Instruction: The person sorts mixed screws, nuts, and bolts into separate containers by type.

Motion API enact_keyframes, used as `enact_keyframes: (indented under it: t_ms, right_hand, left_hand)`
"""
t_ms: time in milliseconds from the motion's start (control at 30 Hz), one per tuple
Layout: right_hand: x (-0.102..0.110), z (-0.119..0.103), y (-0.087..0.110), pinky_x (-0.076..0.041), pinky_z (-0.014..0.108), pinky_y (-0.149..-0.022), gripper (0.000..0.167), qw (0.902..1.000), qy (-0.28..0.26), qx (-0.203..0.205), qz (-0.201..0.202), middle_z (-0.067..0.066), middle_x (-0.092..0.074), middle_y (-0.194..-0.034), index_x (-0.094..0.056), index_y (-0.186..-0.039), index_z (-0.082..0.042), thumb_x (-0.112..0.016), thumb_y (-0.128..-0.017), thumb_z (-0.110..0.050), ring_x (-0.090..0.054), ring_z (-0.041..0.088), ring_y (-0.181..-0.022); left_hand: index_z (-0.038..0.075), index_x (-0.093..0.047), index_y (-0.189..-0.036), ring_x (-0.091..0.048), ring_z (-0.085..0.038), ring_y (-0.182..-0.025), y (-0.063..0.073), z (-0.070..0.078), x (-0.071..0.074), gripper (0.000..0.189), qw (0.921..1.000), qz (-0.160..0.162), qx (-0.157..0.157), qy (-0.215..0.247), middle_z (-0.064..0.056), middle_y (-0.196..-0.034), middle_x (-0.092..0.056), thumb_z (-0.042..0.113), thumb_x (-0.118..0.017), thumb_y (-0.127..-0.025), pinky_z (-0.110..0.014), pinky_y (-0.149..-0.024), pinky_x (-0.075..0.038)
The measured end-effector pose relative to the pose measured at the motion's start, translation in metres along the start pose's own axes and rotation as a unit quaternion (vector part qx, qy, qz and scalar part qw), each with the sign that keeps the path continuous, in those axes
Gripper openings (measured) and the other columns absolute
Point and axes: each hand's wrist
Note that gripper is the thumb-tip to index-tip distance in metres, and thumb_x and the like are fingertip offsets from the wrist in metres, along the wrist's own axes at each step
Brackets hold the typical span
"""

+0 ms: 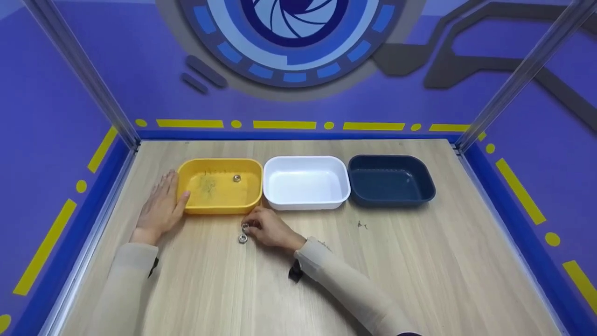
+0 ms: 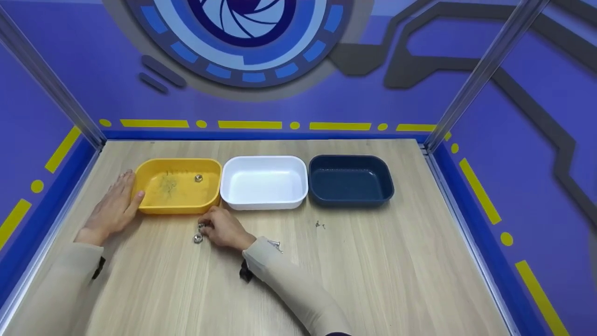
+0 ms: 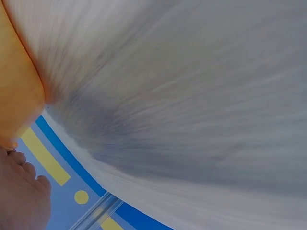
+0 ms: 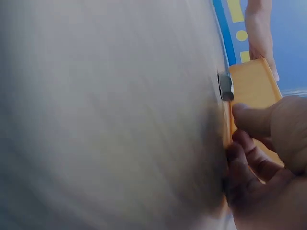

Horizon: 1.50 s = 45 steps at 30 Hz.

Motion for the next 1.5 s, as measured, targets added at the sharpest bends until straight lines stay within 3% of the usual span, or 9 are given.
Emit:
enact_keyframes:
  t_ms: [300,667,900,1200,1500]
  right_hand:
    - [0.014,-0.014,-0.002,-0.054,0.019,-0.084,0.025,0.9997,0.012,0.008,-0.022,0.005,-0.075,-0.113,-0.079,-0.124,-0.005,-0.074,-0.1,-0.01,-0.066,0.016,-0.1]
    - [0.017,-0.024,-0.001,-0.056,0.02,-0.088,0.021,0.9985,0.027,0.03,-0.037,0.001,-0.077,-0.108,-0.08,-0.12,-0.007,-0.074,-0.101,-0.015,-0.067,0.009,-0.1]
    - [0.025,-0.031,-0.005,-0.055,0.015,-0.08,0.024,0.9988,0.015,0.036,-0.031,0.005,-0.072,-0.11,-0.078,-0.123,-0.004,-0.073,-0.101,-0.01,-0.065,0.009,-0.094]
    - [0.037,-0.034,-0.011,-0.055,0.015,-0.081,0.024,0.9992,0.0,0.016,-0.037,0.004,-0.07,-0.113,-0.077,-0.125,-0.004,-0.07,-0.104,-0.011,-0.064,0.008,-0.098]
    - [0.045,-0.041,-0.027,-0.054,0.015,-0.081,0.021,0.9996,-0.013,0.021,-0.012,0.005,-0.07,-0.11,-0.079,-0.12,-0.005,-0.072,-0.103,-0.015,-0.064,0.009,-0.095]
  left_hand:
    - [-0.006,-0.009,-0.168,-0.011,-0.05,-0.163,-0.001,0.002,0.002,0.08,0.9999,-0.012,0.004,-0.008,-0.03,-0.176,-0.011,0.051,-0.028,-0.116,-0.064,-0.134,-0.011]
    - [-0.006,-0.01,-0.168,-0.012,-0.05,-0.163,-0.001,0.0,0.001,0.081,0.9997,-0.012,0.008,-0.018,-0.03,-0.176,-0.011,0.052,-0.028,-0.115,-0.065,-0.133,-0.012]
    - [-0.006,-0.009,-0.169,-0.01,-0.05,-0.164,-0.001,0.0,0.001,0.081,0.9998,-0.009,0.011,-0.014,-0.029,-0.176,-0.01,0.052,-0.028,-0.115,-0.064,-0.133,-0.011]
    - [-0.008,-0.013,-0.168,-0.013,-0.051,-0.163,-0.001,-0.001,-0.002,0.079,0.9999,0.006,0.006,-0.015,-0.031,-0.175,-0.013,0.049,-0.031,-0.116,-0.065,-0.133,-0.013]
    - [-0.007,-0.013,-0.168,-0.013,-0.049,-0.163,-0.002,-0.001,-0.004,0.079,0.9998,0.01,0.01,-0.012,-0.029,-0.176,-0.014,0.05,-0.029,-0.116,-0.064,-0.133,-0.013]
Point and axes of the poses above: each hand's wrist, its own y-axis away from the middle knuckle, its own x-axis out of the back of the hand, z = x × y
